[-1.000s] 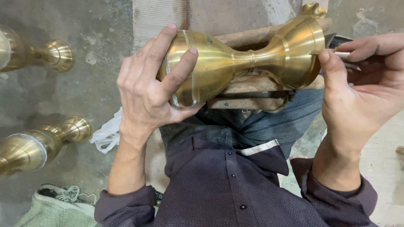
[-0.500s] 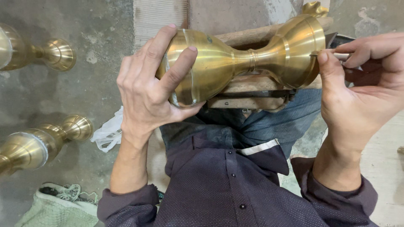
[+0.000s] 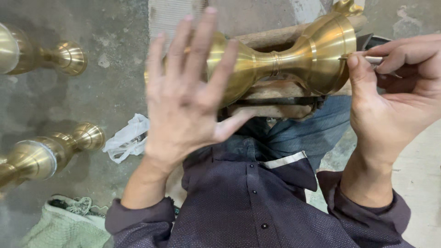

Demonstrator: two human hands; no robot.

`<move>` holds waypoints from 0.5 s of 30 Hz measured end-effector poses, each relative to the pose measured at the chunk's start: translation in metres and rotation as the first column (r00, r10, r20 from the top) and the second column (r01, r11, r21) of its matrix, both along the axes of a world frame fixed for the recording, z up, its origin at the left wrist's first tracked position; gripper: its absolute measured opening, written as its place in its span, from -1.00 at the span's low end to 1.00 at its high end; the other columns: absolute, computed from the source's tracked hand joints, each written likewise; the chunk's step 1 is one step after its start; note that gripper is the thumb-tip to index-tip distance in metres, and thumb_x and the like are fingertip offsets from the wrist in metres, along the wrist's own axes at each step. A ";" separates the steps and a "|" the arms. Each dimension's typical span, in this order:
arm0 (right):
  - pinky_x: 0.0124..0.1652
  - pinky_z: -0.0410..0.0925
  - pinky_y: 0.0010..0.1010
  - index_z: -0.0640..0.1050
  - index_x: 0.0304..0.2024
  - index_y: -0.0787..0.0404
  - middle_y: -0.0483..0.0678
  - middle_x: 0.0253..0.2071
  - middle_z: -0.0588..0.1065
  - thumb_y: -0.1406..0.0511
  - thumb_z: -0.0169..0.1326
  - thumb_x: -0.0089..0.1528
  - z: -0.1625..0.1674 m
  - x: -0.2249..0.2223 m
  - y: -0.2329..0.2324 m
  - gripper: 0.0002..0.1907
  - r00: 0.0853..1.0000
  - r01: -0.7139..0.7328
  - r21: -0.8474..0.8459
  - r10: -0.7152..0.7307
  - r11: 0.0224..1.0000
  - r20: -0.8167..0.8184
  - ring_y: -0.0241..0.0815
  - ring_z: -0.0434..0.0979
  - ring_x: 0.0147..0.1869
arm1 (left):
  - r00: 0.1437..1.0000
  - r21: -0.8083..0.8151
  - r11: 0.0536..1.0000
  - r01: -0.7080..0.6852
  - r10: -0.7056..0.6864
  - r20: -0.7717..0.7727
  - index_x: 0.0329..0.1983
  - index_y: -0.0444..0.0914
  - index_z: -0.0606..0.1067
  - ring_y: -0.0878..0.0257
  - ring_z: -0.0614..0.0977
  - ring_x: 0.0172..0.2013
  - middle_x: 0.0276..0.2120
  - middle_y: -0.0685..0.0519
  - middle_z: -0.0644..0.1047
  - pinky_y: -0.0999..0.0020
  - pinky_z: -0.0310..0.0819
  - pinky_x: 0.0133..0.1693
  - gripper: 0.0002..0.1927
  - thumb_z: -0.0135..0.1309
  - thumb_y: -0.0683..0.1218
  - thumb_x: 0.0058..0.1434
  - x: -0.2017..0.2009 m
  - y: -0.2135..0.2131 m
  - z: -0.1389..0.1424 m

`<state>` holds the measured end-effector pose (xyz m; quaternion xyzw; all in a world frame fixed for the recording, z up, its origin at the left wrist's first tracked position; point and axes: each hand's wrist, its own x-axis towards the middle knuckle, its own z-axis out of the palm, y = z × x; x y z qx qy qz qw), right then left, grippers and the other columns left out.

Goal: The person sits on the floor holding a brass lamp body clamped in a wooden hand vise and scrapes the molded seam lines with a small hand scraper, rotating the piece to reach different sides. They then re-clamp a flared brass lamp top and continue scraping its seam by hand.

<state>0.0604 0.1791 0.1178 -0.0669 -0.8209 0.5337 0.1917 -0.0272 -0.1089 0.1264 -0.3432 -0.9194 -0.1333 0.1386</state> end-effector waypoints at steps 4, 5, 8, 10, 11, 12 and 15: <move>-0.05 0.45 -0.64 0.32 -0.06 0.37 -0.03 -0.05 0.40 0.57 0.18 0.45 -0.003 -0.002 0.000 -0.74 1.000 -0.010 0.016 0.010 1.000 -0.014 -0.33 0.52 -0.09 | 0.999 -0.079 0.997 0.000 -0.004 -0.049 0.22 -0.40 0.45 0.04 0.65 -0.07 -0.05 -0.16 0.56 0.05 0.46 0.16 -0.35 0.31 -0.05 0.08 -0.007 0.075 -0.027; -0.05 0.45 -0.64 0.32 -0.06 0.37 -0.03 -0.05 0.40 0.56 0.18 0.44 -0.003 -0.002 0.000 -0.74 1.000 -0.009 0.018 0.009 1.000 -0.014 -0.33 0.52 -0.09 | 0.997 -0.085 0.996 -0.041 0.035 -0.069 0.09 -0.38 0.46 0.12 0.64 -0.24 -0.22 -0.11 0.57 0.17 0.47 -0.06 -0.56 0.24 -0.08 0.20 -0.013 0.096 -0.036; -0.06 0.44 -0.64 0.32 -0.06 0.37 -0.02 -0.05 0.41 0.55 0.17 0.44 -0.006 -0.003 0.001 -0.75 1.000 -0.008 0.032 0.008 0.999 -0.016 -0.34 0.52 -0.10 | 0.974 -0.054 0.979 -0.196 0.188 -0.127 -0.25 -0.21 0.42 0.23 0.58 -0.51 -0.53 0.03 0.52 0.29 0.41 -0.34 -0.89 0.11 -0.13 0.33 -0.008 0.138 -0.058; -0.06 0.44 -0.65 0.32 -0.06 0.38 -0.02 -0.05 0.42 0.55 0.17 0.43 -0.006 -0.004 0.003 -0.75 1.000 -0.003 0.040 0.004 0.999 -0.020 -0.34 0.51 -0.10 | 0.945 -0.046 0.959 -0.281 0.269 -0.185 -0.37 -0.13 0.36 0.25 0.55 -0.54 -0.60 0.09 0.48 0.30 0.36 -0.38 -0.83 0.08 -0.14 0.33 -0.006 0.146 -0.068; -0.07 0.44 -0.65 0.32 -0.05 0.38 -0.02 -0.05 0.42 0.55 0.17 0.43 -0.007 -0.003 0.003 -0.75 1.000 -0.001 0.042 0.002 0.999 -0.020 -0.35 0.52 -0.10 | 0.932 -0.057 0.949 -0.310 0.292 -0.215 -0.39 -0.12 0.34 0.26 0.54 -0.54 -0.61 0.10 0.46 0.30 0.34 -0.37 -0.80 0.08 -0.14 0.34 -0.006 0.148 -0.071; -0.08 0.44 -0.65 0.33 -0.04 0.38 -0.02 -0.05 0.42 0.54 0.17 0.43 -0.008 -0.004 0.003 -0.75 1.000 0.000 0.045 0.001 0.999 -0.019 -0.35 0.52 -0.10 | 0.917 -0.065 0.939 -0.338 0.313 -0.247 -0.41 -0.10 0.33 0.26 0.52 -0.54 -0.61 0.12 0.44 0.30 0.32 -0.36 -0.77 0.07 -0.14 0.34 -0.006 0.149 -0.073; -0.08 0.44 -0.65 0.32 -0.06 0.39 -0.02 -0.04 0.41 0.55 0.16 0.44 -0.008 -0.003 0.003 -0.76 1.000 -0.004 0.046 0.005 0.999 -0.020 -0.36 0.49 -0.11 | 0.891 0.006 0.928 -0.372 0.359 -0.280 -0.47 -0.12 0.33 0.21 0.50 -0.57 -0.66 0.08 0.42 0.27 0.33 -0.37 -0.70 0.05 -0.04 0.40 -0.006 0.152 -0.075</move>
